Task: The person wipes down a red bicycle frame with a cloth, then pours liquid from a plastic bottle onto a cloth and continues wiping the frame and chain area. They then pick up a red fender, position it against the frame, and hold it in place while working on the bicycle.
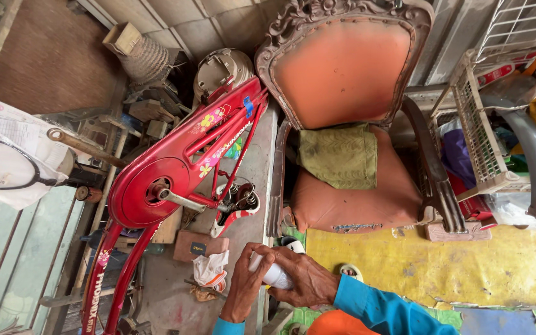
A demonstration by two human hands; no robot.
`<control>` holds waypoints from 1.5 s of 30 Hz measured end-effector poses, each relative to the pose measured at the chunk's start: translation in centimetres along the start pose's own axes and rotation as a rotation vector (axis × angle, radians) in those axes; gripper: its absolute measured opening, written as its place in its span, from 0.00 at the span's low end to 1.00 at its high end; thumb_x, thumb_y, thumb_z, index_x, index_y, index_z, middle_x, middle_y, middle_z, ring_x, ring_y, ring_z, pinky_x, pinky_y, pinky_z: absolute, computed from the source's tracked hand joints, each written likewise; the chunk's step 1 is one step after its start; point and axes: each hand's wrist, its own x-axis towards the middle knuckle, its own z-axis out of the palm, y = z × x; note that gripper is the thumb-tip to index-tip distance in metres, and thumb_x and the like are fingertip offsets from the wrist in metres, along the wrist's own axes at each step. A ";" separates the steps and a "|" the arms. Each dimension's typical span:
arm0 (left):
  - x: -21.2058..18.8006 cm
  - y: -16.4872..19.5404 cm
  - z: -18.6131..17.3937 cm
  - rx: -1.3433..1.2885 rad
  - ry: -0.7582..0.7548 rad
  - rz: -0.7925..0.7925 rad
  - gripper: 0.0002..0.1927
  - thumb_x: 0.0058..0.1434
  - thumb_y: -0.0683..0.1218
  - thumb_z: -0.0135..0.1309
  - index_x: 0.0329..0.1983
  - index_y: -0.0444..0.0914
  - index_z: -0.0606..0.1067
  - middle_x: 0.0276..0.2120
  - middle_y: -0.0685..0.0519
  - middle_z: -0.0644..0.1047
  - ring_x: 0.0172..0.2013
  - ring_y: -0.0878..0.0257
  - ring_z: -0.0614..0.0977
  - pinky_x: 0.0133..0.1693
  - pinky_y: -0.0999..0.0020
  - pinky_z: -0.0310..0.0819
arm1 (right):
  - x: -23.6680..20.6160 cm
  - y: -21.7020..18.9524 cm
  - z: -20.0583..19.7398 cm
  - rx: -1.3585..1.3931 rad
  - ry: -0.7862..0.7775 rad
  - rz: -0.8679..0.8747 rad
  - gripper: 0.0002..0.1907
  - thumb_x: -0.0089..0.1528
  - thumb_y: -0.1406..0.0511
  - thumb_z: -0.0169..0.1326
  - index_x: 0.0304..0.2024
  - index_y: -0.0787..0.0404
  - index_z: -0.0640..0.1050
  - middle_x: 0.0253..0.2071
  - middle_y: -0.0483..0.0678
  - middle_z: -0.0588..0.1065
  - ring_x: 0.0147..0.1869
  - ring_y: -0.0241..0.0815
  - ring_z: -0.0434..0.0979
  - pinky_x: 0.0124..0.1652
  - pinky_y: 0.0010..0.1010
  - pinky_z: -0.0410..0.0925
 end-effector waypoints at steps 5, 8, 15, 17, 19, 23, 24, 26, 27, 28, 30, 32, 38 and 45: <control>0.5 -0.2 0.0 0.037 -0.056 -0.011 0.24 0.57 0.55 0.66 0.48 0.39 0.71 0.38 0.53 0.76 0.40 0.66 0.79 0.40 0.67 0.77 | -0.1 -0.1 -0.3 0.070 -0.026 0.099 0.47 0.56 0.64 0.63 0.75 0.53 0.58 0.59 0.61 0.73 0.55 0.64 0.78 0.52 0.49 0.74; 0.7 -0.5 -0.2 0.005 -0.107 -0.045 0.24 0.54 0.53 0.68 0.47 0.39 0.70 0.39 0.53 0.78 0.41 0.66 0.80 0.43 0.67 0.78 | -0.5 0.0 0.0 0.106 -0.028 0.139 0.46 0.56 0.64 0.63 0.74 0.54 0.59 0.58 0.61 0.74 0.55 0.64 0.79 0.51 0.48 0.74; 0.2 -1.2 -0.1 -0.016 -0.100 -0.051 0.24 0.52 0.46 0.71 0.46 0.38 0.71 0.40 0.52 0.78 0.43 0.65 0.80 0.44 0.67 0.79 | -1.0 0.7 0.9 0.112 -0.002 0.082 0.45 0.55 0.65 0.63 0.73 0.58 0.60 0.60 0.63 0.72 0.56 0.66 0.78 0.52 0.48 0.74; 0.0 -1.2 -0.1 -0.007 -0.111 0.010 0.25 0.54 0.49 0.69 0.50 0.38 0.71 0.42 0.52 0.78 0.44 0.65 0.80 0.45 0.67 0.79 | -1.0 1.0 0.9 0.135 -0.003 0.046 0.44 0.56 0.65 0.63 0.73 0.58 0.61 0.59 0.63 0.73 0.58 0.65 0.78 0.54 0.48 0.74; 0.0 -1.1 -0.5 -0.042 -0.070 -0.044 0.26 0.56 0.56 0.62 0.53 0.41 0.71 0.43 0.52 0.78 0.44 0.63 0.81 0.43 0.64 0.80 | -0.8 1.2 0.7 0.119 -0.024 0.134 0.45 0.56 0.63 0.64 0.73 0.56 0.61 0.56 0.61 0.74 0.55 0.63 0.79 0.52 0.47 0.73; 0.8 -1.1 -0.9 -0.357 0.008 -0.247 0.36 0.57 0.71 0.46 0.61 0.45 0.70 0.48 0.53 0.79 0.47 0.59 0.83 0.40 0.56 0.81 | -0.6 1.5 0.6 0.046 0.120 -0.012 0.46 0.54 0.63 0.66 0.72 0.58 0.60 0.62 0.63 0.72 0.56 0.65 0.78 0.52 0.47 0.74; 0.8 -1.2 -0.8 -0.471 0.003 -0.263 0.40 0.58 0.74 0.43 0.62 0.44 0.70 0.50 0.53 0.78 0.49 0.59 0.82 0.40 0.55 0.80 | -0.5 1.6 0.7 0.037 0.124 -0.016 0.46 0.54 0.63 0.65 0.72 0.58 0.60 0.63 0.63 0.71 0.56 0.65 0.79 0.51 0.46 0.75; 0.5 -1.5 -0.5 -0.710 -0.122 -0.330 0.44 0.60 0.77 0.43 0.65 0.42 0.69 0.53 0.51 0.77 0.52 0.56 0.80 0.44 0.55 0.80 | -0.4 1.9 0.9 0.018 0.133 -0.026 0.45 0.54 0.62 0.65 0.71 0.57 0.61 0.65 0.62 0.70 0.56 0.65 0.79 0.49 0.46 0.77; 0.3 -1.6 -0.2 -0.828 -0.187 -0.363 0.46 0.60 0.78 0.42 0.67 0.40 0.68 0.54 0.50 0.76 0.53 0.54 0.80 0.46 0.55 0.80 | -0.4 2.0 1.0 -0.033 0.108 -0.024 0.45 0.54 0.60 0.65 0.71 0.56 0.62 0.65 0.63 0.70 0.55 0.66 0.79 0.48 0.47 0.77; 0.1 -1.8 0.0 -0.859 -0.234 -0.397 0.48 0.55 0.80 0.42 0.66 0.43 0.68 0.53 0.50 0.77 0.51 0.54 0.80 0.45 0.53 0.81 | -0.4 2.1 1.2 -0.085 0.087 -0.020 0.45 0.53 0.59 0.65 0.71 0.56 0.62 0.65 0.64 0.69 0.54 0.67 0.79 0.46 0.48 0.76; -0.4 -2.1 0.2 -0.919 -0.333 -0.464 0.52 0.43 0.83 0.40 0.64 0.48 0.69 0.50 0.52 0.78 0.49 0.54 0.82 0.43 0.50 0.82 | -0.5 2.3 1.4 -0.145 0.060 -0.032 0.45 0.53 0.58 0.65 0.70 0.55 0.64 0.65 0.65 0.68 0.54 0.68 0.79 0.45 0.49 0.76; -0.8 -2.3 0.3 -1.083 -0.435 -0.425 0.55 0.49 0.83 0.43 0.68 0.41 0.67 0.54 0.49 0.76 0.51 0.53 0.80 0.45 0.53 0.81 | -0.7 2.5 1.7 -0.155 0.033 -0.063 0.44 0.53 0.58 0.65 0.71 0.55 0.64 0.65 0.65 0.67 0.55 0.70 0.78 0.46 0.50 0.76; -1.3 -3.8 0.4 -1.117 -0.202 -0.420 0.43 0.51 0.74 0.53 0.60 0.41 0.71 0.50 0.49 0.77 0.49 0.52 0.81 0.48 0.51 0.80 | -0.9 2.1 2.2 -0.177 0.043 -0.145 0.47 0.52 0.60 0.66 0.72 0.52 0.64 0.65 0.65 0.68 0.57 0.71 0.77 0.46 0.50 0.76; -2.1 -5.3 -0.9 -1.089 -0.085 -0.355 0.34 0.53 0.67 0.57 0.54 0.40 0.72 0.45 0.49 0.77 0.48 0.51 0.81 0.52 0.49 0.78 | -0.5 0.6 2.7 -0.116 -0.004 -0.123 0.48 0.50 0.62 0.65 0.73 0.51 0.63 0.65 0.63 0.68 0.52 0.68 0.79 0.46 0.48 0.77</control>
